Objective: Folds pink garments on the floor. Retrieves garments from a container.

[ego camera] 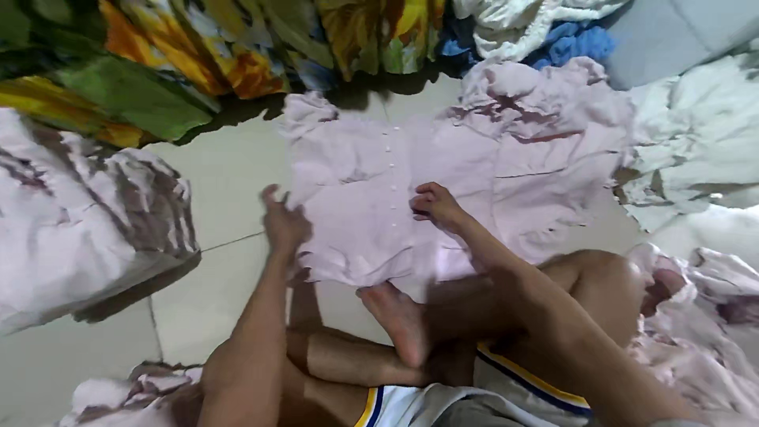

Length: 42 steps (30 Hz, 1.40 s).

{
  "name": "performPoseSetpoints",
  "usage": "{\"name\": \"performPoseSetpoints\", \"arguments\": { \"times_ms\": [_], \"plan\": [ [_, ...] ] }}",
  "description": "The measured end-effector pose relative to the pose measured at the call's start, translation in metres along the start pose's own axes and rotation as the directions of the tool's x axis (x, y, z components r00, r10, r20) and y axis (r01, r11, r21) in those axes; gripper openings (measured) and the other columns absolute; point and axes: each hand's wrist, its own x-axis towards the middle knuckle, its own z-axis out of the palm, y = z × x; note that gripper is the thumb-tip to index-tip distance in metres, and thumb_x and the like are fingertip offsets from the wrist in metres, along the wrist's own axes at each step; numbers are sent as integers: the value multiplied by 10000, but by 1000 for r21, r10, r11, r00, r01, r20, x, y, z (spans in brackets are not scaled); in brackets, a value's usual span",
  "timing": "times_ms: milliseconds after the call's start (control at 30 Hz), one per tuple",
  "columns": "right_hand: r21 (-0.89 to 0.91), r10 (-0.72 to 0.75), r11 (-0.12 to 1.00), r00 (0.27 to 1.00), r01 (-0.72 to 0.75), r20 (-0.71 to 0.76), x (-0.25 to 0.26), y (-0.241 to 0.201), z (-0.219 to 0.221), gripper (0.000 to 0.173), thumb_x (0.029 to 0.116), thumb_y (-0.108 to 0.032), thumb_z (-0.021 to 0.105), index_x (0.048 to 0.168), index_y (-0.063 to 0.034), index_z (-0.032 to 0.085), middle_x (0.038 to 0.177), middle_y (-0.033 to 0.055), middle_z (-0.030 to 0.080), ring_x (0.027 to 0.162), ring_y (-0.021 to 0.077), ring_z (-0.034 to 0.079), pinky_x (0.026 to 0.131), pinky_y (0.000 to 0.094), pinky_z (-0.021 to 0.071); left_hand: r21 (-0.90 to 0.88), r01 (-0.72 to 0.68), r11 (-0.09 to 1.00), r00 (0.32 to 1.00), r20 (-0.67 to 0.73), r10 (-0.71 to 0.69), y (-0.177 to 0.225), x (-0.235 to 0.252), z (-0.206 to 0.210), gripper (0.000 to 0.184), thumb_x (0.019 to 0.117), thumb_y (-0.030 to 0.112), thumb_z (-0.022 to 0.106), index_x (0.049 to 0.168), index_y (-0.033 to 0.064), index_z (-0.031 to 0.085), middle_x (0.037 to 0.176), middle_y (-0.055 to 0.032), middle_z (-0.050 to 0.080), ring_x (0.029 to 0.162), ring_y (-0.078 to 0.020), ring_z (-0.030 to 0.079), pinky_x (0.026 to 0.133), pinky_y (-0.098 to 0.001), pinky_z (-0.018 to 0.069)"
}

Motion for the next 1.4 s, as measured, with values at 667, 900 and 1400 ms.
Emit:
{"name": "performPoseSetpoints", "arguments": {
  "times_ms": [667, 900, 1400],
  "plan": [
    [65, 123, 992, 847, -104, -518, -98, -36, -258, 424, 948, -313, 733, 1275, -74, 605, 1058, 86, 703, 886, 182, 687, 768, 387, 594, -354, -616, 703, 488, 529, 694, 177, -206, 190, 347, 975, 221, 658, 1295, 90, 685, 1266, -128, 682, 1226, -292, 613, 1045, -501, 496],
    [60, -51, 994, 860, 94, -508, -111, -74, -253, 396, 1036, -331, 610, 1305, -48, 549, 1064, 70, 688, 885, 157, 691, 788, 368, 608, -126, -843, 523, 312, 677, 667, 209, -212, 280, 334, 904, 241, 751, 1236, 231, 716, 1334, -112, 615, 1219, -387, 543, 901, -594, 445],
    [170, -422, 846, 830, 505, -365, -62, -203, -72, 72, 1044, -179, 526, 1013, -115, 517, 655, -39, 599, 514, 93, 601, 519, 292, 585, -873, -63, 484, 996, -87, -26, 125, -257, 121, 208, 1061, 96, 452, 1135, 14, 627, 848, 3, 642, 726, -46, 615, 680, -240, 550]
  ]
}}
